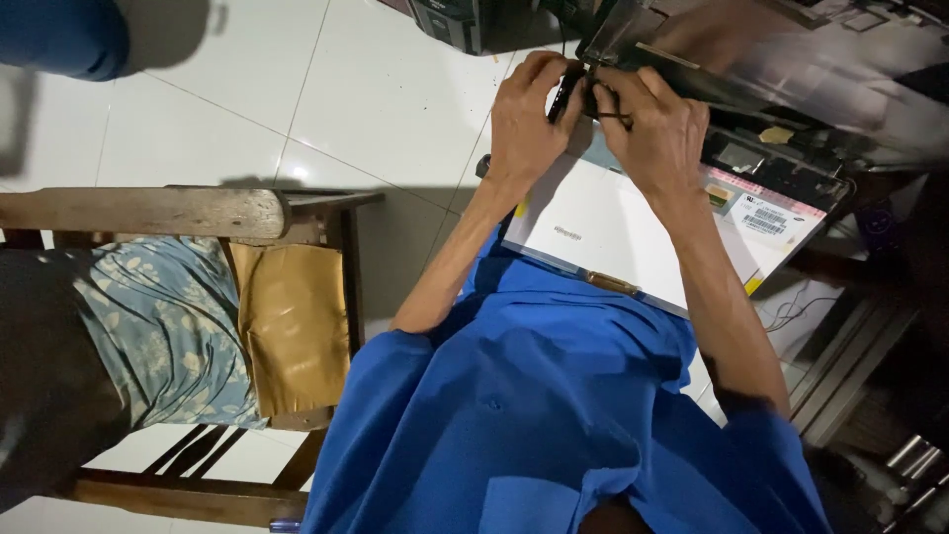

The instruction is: A person is repairing a laptop by manipulating the screen assembly, cables, and adhesive components.

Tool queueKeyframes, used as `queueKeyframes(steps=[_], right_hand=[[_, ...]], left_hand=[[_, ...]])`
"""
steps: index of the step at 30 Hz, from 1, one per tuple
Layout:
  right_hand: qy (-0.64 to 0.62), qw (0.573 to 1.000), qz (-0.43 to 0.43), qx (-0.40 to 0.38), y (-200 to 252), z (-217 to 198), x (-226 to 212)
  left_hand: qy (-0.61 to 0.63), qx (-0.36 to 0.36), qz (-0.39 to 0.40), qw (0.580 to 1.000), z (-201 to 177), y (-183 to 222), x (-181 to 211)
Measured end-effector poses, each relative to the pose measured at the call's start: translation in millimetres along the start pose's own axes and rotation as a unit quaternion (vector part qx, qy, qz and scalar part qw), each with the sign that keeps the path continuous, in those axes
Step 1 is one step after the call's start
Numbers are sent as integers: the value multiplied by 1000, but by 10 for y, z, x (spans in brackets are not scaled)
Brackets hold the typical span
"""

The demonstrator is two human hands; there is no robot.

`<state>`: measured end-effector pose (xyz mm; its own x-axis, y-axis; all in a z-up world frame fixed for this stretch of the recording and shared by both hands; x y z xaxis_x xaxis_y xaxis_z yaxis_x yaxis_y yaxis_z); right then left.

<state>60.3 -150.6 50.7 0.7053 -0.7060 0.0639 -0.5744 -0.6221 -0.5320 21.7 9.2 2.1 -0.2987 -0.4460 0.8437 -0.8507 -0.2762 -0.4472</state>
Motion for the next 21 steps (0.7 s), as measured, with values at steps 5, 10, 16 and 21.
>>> queueKeyframes(steps=[5,10,16,21], right_hand=[[-7,1000,-4,6,39,53,26],[8,1000,7,14,71,81,10],[42,999,-18,18,111,97,22],[31,999,-19,29,82,60,-9]], left_hand=[[-87,-2,14,996,58,10,-81],[-149,18,44,988,49,51,-9],[-195,9,48,980,42,80,47],[-61,33,-50,996,36,96,96]])
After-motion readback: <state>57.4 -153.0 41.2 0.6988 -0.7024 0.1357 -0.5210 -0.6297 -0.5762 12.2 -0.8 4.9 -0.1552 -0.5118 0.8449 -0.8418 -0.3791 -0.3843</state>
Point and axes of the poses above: each hand's wrist, its own y-axis away from the middle knuckle, its own z-axis out of the palm, x = y × z, the point moved 2 cm from there along -y, towards the middle knuckle, and after that the axes turned 12 degrees about y, right-handed, at the moved point
